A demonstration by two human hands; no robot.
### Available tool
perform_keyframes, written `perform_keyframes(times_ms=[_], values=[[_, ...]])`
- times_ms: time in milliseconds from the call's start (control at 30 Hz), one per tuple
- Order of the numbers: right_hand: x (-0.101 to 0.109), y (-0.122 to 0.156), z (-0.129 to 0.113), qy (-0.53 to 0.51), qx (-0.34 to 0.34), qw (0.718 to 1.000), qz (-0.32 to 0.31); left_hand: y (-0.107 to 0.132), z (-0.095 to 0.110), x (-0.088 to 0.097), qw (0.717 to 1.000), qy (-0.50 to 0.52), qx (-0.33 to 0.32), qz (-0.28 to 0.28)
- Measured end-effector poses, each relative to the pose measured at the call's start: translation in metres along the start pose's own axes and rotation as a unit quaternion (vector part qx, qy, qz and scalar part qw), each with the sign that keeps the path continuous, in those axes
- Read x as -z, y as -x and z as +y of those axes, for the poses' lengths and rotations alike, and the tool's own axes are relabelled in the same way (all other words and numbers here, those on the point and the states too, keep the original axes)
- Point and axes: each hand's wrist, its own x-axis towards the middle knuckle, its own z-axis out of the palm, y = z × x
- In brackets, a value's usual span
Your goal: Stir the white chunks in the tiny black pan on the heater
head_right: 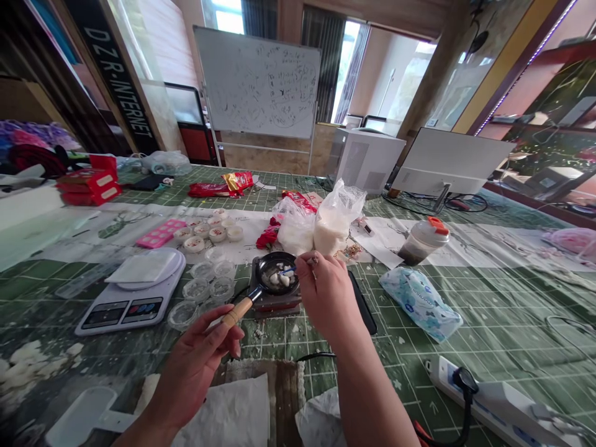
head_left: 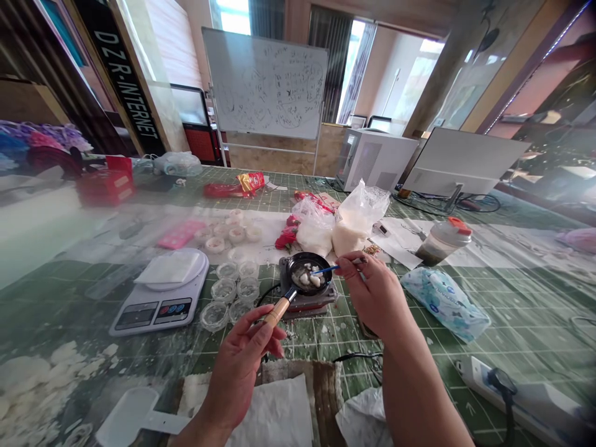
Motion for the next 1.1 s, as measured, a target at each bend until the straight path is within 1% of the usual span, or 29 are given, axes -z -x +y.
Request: perform_keyframes(times_ms=[67,167,233,333,433,700,767,900,933,1033,1100], values=[[0.0007,-0.0007,0.0012,0.02,-0.008,1.0,0.01,0.0002,0.0004,-0.0002,1.0,0.001,0.0,-0.001],[0.0001,-0.0027,0.0022,0.036,-0.02,0.999,-0.023,0.0004,0.0007,-0.0003,1.0,0.003,-0.001,-0.001],[-0.0003,-0.0029,0.0013,0.016,-0.02,0.999,-0.041,0.0002,0.0007,-0.0003,1.0,0.002,-0.002,-0.001],[0.0006,-0.0011,-0.0019,-0.018,-0.004,0.999,-0.047,-0.0004,0.0005,-0.0001,1.0,0.0,-0.001,-0.004],[0.0024,0.0011,-0.0042,-0.03,0.01,0.998,-0.051,-0.0005,0.0002,0.0002,1.0,0.0,-0.002,-0.006],[0.004,0.0005,-0.002,0.029,0.008,0.997,-0.072,0.0,0.0006,0.0008,1.0,-0.001,0.0,-0.004],[0.0057,0.0009,-0.0016,0.022,0.003,0.998,-0.064,-0.0003,0.0009,0.0007,1.0,-0.001,-0.002,-0.003],[0.0065,0.0016,-0.0017,0.011,-0.005,1.0,-0.011,-0.0003,0.0009,0.0005,1.0,-0.004,0.001,0.0],[0.0058,0.0013,-0.0017,0.021,-0.004,1.0,-0.012,-0.0003,0.0009,0.0004,1.0,-0.003,0.002,0.001],[0.003,-0.0002,-0.0017,0.05,-0.001,0.998,-0.043,-0.0003,0.001,-0.0002,1.0,0.002,0.001,0.003],[0.0024,-0.0007,-0.002,0.045,-0.003,0.998,-0.037,0.0,0.0015,-0.0007,1.0,0.003,0.0,0.003]])
